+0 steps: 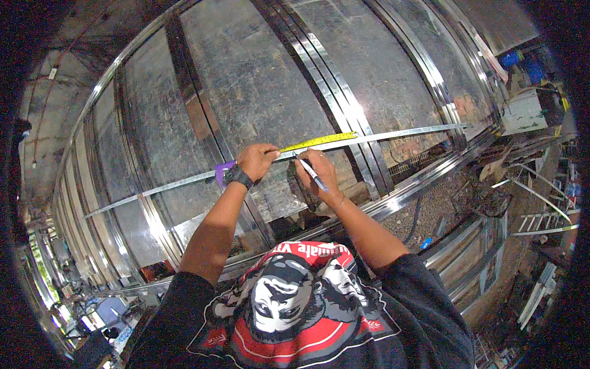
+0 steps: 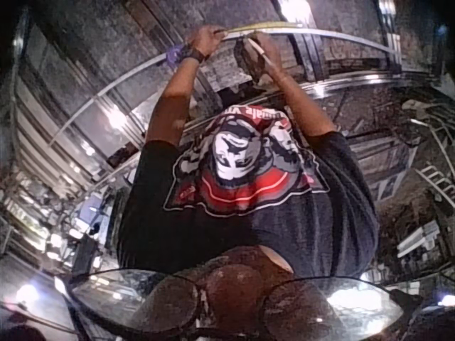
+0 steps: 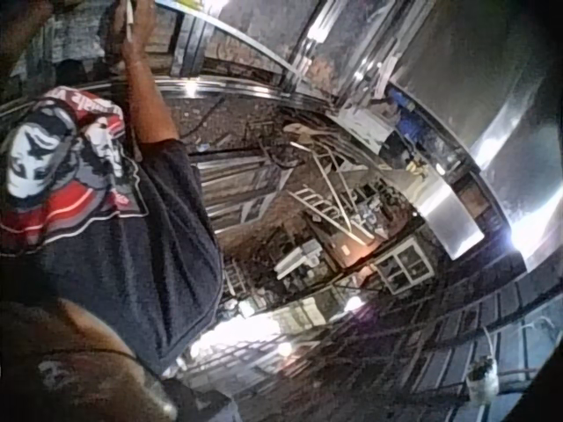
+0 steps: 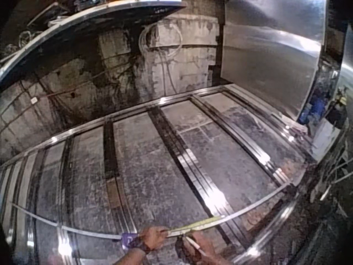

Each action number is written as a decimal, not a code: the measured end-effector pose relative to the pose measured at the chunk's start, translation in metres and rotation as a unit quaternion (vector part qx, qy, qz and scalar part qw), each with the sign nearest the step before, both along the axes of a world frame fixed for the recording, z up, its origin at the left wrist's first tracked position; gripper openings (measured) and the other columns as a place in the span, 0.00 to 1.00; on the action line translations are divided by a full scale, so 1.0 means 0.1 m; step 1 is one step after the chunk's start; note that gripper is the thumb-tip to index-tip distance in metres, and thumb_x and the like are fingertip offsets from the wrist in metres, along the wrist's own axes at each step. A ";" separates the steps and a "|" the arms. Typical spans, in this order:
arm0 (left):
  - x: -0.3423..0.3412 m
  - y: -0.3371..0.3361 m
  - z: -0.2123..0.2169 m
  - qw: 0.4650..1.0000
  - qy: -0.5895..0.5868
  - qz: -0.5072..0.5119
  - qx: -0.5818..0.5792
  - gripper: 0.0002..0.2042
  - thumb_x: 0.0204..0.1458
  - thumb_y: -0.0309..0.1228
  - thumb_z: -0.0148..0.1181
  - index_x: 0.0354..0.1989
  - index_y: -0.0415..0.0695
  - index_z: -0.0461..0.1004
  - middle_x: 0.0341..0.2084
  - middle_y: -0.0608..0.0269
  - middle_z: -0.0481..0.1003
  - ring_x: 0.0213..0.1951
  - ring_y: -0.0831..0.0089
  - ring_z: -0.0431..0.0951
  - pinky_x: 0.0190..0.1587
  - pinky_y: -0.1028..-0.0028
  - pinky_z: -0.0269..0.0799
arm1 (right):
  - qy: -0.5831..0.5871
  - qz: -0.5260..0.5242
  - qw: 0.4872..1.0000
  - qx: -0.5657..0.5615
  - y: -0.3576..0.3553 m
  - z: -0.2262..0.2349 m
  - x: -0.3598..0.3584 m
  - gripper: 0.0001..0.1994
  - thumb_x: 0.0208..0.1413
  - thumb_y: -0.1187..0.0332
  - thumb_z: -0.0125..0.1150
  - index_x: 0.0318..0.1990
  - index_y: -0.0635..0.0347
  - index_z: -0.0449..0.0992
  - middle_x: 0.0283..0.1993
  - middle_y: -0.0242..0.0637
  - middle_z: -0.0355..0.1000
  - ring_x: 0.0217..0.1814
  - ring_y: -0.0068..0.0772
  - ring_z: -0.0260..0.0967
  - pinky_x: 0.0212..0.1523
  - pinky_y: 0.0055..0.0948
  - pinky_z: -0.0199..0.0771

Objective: The person measures a metal frame with a tape measure and marks it with a marker. They reposition the tape measure multiple times to take several measurements along the frame's length.

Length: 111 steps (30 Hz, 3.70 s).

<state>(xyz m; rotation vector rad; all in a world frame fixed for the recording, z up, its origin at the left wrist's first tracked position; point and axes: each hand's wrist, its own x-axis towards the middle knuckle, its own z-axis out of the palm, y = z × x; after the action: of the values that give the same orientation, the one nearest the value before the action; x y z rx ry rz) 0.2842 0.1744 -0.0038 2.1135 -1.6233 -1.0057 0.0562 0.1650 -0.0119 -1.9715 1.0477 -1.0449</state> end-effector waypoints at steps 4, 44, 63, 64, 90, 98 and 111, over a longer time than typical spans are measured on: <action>-0.01 0.00 0.01 1.000 0.009 0.006 -0.006 0.15 0.57 0.44 0.68 0.45 0.49 0.88 0.39 0.54 0.86 0.42 0.55 0.86 0.47 0.61 0.79 | 0.023 -0.004 1.000 -0.005 -0.01 0.01 0.02 0.08 0.58 0.71 0.68 0.42 0.60 0.75 0.37 0.49 0.75 0.40 0.56 0.76 0.41 0.47 0.77; 0.00 0.02 -0.05 1.000 0.001 0.004 -0.012 0.14 0.57 0.45 0.67 0.45 0.51 0.88 0.37 0.57 0.86 0.40 0.56 0.86 0.45 0.60 0.78 | 0.092 -0.103 0.986 -0.092 0.07 0.09 -0.37 0.14 0.63 0.68 0.65 0.54 0.61 0.79 0.54 0.53 0.76 0.59 0.58 0.72 0.61 0.49 0.70; 0.21 0.08 -0.01 0.998 0.023 -0.046 -0.031 0.15 0.60 0.43 0.64 0.47 0.48 0.86 0.41 0.54 0.85 0.43 0.54 0.85 0.48 0.59 0.76 | 0.193 0.014 0.975 -0.104 -0.64 -0.03 -0.43 0.24 0.43 0.77 0.64 0.51 0.47 0.77 0.42 0.34 0.73 0.53 0.41 0.71 0.64 0.49 0.55; 0.21 0.07 0.01 0.996 -0.020 -0.076 -0.053 0.15 0.60 0.43 0.64 0.48 0.49 0.86 0.42 0.55 0.85 0.45 0.54 0.84 0.50 0.58 0.74 | 0.194 0.024 0.977 -0.089 -0.65 0.03 -0.44 0.23 0.43 0.76 0.64 0.51 0.47 0.77 0.43 0.34 0.73 0.53 0.42 0.71 0.65 0.50 0.55; 0.71 0.39 0.05 0.987 -0.072 -0.082 -0.119 0.10 0.61 0.38 0.64 0.38 0.47 0.85 0.33 0.55 0.81 0.41 0.51 0.78 0.51 0.54 0.71 | 0.177 0.077 0.980 -0.050 -0.56 -0.03 -0.13 0.20 0.49 0.77 0.60 0.52 0.51 0.74 0.44 0.39 0.73 0.54 0.49 0.71 0.64 0.52 0.56; 0.65 0.41 0.07 0.976 -0.142 -0.091 -0.135 0.10 0.61 0.40 0.63 0.37 0.51 0.87 0.35 0.63 0.85 0.41 0.57 0.80 0.50 0.57 0.66 | 0.183 0.071 0.979 -0.059 -0.60 -0.07 -0.14 0.13 0.60 0.77 0.60 0.51 0.53 0.76 0.44 0.38 0.75 0.50 0.48 0.72 0.58 0.46 0.58; 0.64 0.41 0.13 0.987 -0.090 -0.085 -0.100 0.15 0.63 0.47 0.61 0.45 0.52 0.86 0.43 0.63 0.86 0.45 0.64 0.83 0.57 0.60 0.61 | 0.145 0.088 0.984 -0.052 -0.61 0.01 -0.10 0.12 0.59 0.77 0.63 0.49 0.52 0.77 0.44 0.37 0.78 0.51 0.46 0.73 0.55 0.43 0.61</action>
<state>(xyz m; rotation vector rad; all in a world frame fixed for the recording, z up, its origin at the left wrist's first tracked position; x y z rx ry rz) 0.3481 0.2158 0.0096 2.0074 -1.9310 -0.6802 0.0465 0.1041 -0.0110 -2.3058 0.9613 -0.7462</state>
